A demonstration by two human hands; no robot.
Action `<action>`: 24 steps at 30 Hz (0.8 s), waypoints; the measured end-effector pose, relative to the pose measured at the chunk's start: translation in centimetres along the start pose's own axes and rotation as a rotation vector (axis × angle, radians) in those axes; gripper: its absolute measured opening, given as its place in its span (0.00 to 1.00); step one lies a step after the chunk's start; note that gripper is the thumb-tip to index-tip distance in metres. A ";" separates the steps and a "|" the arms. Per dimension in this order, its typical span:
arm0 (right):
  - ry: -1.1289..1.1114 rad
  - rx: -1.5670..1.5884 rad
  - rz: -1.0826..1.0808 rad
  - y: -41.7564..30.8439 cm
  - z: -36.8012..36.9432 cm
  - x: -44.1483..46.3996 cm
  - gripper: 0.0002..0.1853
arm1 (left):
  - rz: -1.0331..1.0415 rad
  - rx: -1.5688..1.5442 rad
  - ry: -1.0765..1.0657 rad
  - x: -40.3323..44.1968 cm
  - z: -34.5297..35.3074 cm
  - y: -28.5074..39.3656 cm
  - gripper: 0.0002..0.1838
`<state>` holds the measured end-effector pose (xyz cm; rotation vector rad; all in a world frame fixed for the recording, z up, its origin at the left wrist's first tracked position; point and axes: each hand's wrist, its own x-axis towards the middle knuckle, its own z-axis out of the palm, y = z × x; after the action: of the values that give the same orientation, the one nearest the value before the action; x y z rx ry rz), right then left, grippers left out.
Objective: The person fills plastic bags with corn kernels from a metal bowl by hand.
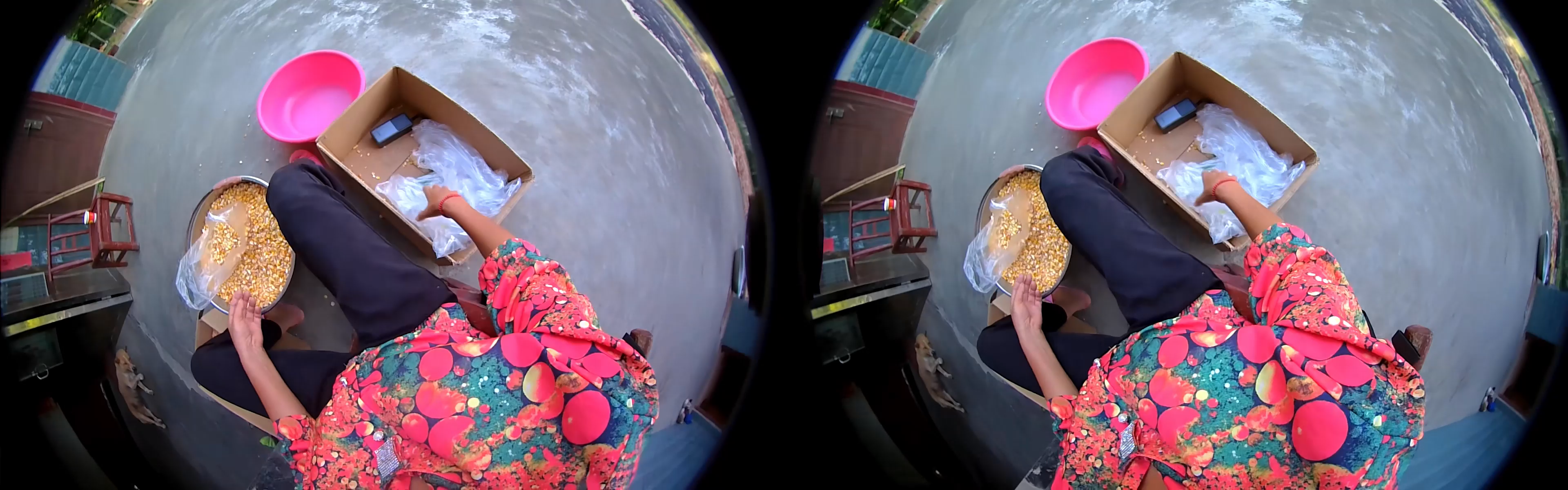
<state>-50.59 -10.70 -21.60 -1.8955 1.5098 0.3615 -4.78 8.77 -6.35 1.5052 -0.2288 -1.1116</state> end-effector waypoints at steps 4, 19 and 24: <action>-0.057 0.331 -0.002 6.4 1.8 2.9 0.20 | -0.005 0.066 -0.001 -0.6 0.3 0.1 0.16; 0.012 1.866 -0.690 -4.8 -15.7 -2.9 0.16 | -0.032 0.041 -0.689 -7.1 26.8 1.8 0.43; -0.137 1.398 -0.668 -8.4 -16.8 -5.8 0.15 | -0.086 -0.148 -0.675 -5.3 31.8 -3.3 0.18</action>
<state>-47.59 -16.52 -3.04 -1.0185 0.5633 -0.7005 -32.22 -7.80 -1.85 0.9747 -0.5330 -1.6446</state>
